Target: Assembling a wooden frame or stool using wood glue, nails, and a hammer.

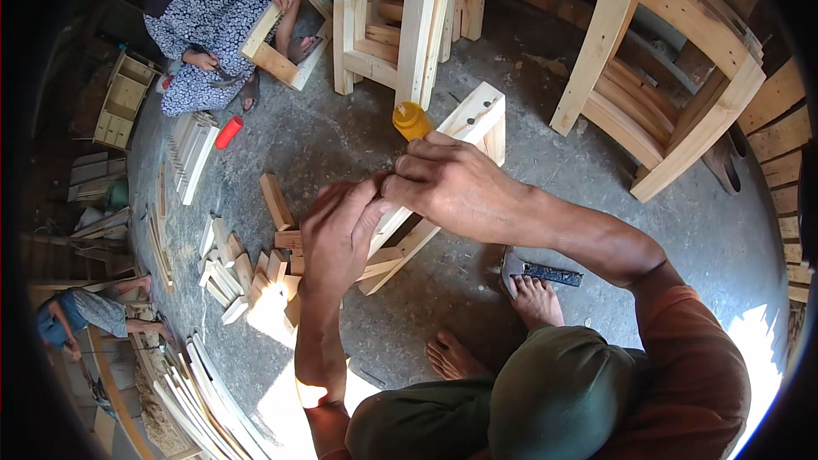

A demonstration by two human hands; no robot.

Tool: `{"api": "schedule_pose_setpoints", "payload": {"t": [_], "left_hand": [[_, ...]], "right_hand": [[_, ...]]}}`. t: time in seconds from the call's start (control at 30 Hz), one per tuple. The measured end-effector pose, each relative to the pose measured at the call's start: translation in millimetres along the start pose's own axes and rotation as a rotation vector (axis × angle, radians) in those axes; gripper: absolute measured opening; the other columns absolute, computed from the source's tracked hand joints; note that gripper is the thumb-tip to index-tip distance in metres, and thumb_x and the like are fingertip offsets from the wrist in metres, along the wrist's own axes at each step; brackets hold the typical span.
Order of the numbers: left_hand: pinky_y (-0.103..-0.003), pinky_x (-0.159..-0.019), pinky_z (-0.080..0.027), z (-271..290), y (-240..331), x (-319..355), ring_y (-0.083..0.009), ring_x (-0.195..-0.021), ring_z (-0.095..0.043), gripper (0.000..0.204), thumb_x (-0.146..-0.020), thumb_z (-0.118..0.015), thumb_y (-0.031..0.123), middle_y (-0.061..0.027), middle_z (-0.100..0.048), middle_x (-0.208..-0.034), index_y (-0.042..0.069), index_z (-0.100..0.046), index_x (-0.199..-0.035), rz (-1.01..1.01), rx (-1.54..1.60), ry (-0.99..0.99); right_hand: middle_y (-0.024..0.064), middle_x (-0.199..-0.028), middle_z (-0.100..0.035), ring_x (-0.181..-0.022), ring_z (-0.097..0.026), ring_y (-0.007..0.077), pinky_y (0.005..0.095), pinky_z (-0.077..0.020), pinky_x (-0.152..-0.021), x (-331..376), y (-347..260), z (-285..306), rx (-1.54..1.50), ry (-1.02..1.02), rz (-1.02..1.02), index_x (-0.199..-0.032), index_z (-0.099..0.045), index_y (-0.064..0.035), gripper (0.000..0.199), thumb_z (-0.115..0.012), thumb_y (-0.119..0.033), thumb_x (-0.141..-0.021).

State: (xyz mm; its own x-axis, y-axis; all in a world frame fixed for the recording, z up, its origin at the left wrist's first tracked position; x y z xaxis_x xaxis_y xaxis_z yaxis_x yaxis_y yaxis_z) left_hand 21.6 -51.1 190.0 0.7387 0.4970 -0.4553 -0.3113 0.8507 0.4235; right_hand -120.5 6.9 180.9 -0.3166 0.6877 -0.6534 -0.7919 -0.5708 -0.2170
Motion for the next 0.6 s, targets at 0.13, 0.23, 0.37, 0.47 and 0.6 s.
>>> {"api": "schedule_pose_setpoints", "payload": {"t": [0.13, 0.23, 0.37, 0.47, 0.6], "left_hand": [[-0.036, -0.075, -0.054, 4.0, -11.1, 2.4, -0.0244, -0.083, -0.069, 0.036, -0.088, -0.074, 0.008, -0.0149, -0.071, -0.096, 0.003, -0.065, -0.122, 0.212, 0.145, -0.103], [-0.032, -0.077, -0.053, 4.3, -15.5, 1.3, -0.0196, -0.085, -0.069, 0.031, -0.092, -0.069, 0.007, -0.0126, -0.07, -0.089, 0.004, -0.066, -0.122, 0.269, 0.133, -0.165], [-0.035, -0.077, -0.051, -6.1, -19.5, -10.9, -0.0229, -0.083, -0.065, 0.021, -0.098, -0.049, 0.004, -0.0132, -0.064, -0.083, -0.001, -0.061, -0.114, 0.198, 0.034, -0.197], [-0.048, -0.078, -0.049, -24.2, -32.3, -20.2, -0.0426, -0.086, -0.061, 0.012, -0.1, -0.047, 0.009, -0.0226, -0.06, -0.093, -0.003, -0.051, -0.102, 0.345, 0.161, -0.107], [-0.05, -0.077, -0.046, -50.7, -32.1, -37.6, -0.0433, -0.086, -0.058, 0.023, -0.106, -0.044, 0.018, -0.0229, -0.056, -0.092, -0.003, -0.049, -0.098, 0.214, -0.144, 0.015]], "right_hand": [[0.0089, -0.089, -0.066, -0.09, -0.064, 0.0242, 0.0339, -0.0531, -0.084, 2.8, 4.0, -5.4, -0.117, 0.014, -0.027, -0.094, -0.065, -0.002, 0.022, -0.069, -0.009, -0.073], [0.0126, -0.092, -0.063, -0.087, -0.063, 0.0281, 0.0371, -0.0552, -0.079, 28.1, 9.0, 0.2, -0.249, 0.173, -0.05, -0.097, -0.062, -0.0008, 0.022, -0.071, -0.003, -0.077], [0.0158, -0.103, -0.065, -0.092, -0.066, 0.0342, 0.0417, -0.0555, -0.079, 123.1, 29.1, -2.8, -0.211, 0.234, -0.466, -0.107, -0.063, -0.0019, 0.026, -0.074, -0.013, -0.086], [0.0178, -0.109, -0.066, -0.098, -0.066, 0.0376, 0.0442, -0.0555, -0.082, 220.0, 18.4, -44.6, -0.259, -0.256, -0.658, -0.115, -0.062, -0.0043, 0.036, -0.076, -0.018, -0.085], [0.0188, -0.113, -0.064, -0.101, -0.065, 0.0407, 0.0473, -0.0553, -0.084, 313.9, -10.6, -79.2, -0.36, -0.507, -0.658, -0.127, -0.055, -0.0067, 0.048, -0.075, -0.021, -0.086]]}}
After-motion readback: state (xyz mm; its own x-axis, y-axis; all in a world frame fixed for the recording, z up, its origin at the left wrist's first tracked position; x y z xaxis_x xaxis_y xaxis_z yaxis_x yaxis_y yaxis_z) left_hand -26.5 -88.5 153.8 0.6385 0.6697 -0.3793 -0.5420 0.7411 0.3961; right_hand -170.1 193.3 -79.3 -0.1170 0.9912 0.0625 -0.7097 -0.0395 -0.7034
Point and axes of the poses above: each hand's wrist, its own x-axis away from the middle knuckle, its own z-axis out of the back of the hand, y = z × x, the point moved 5 cm from there along -x, towards the middle knuckle
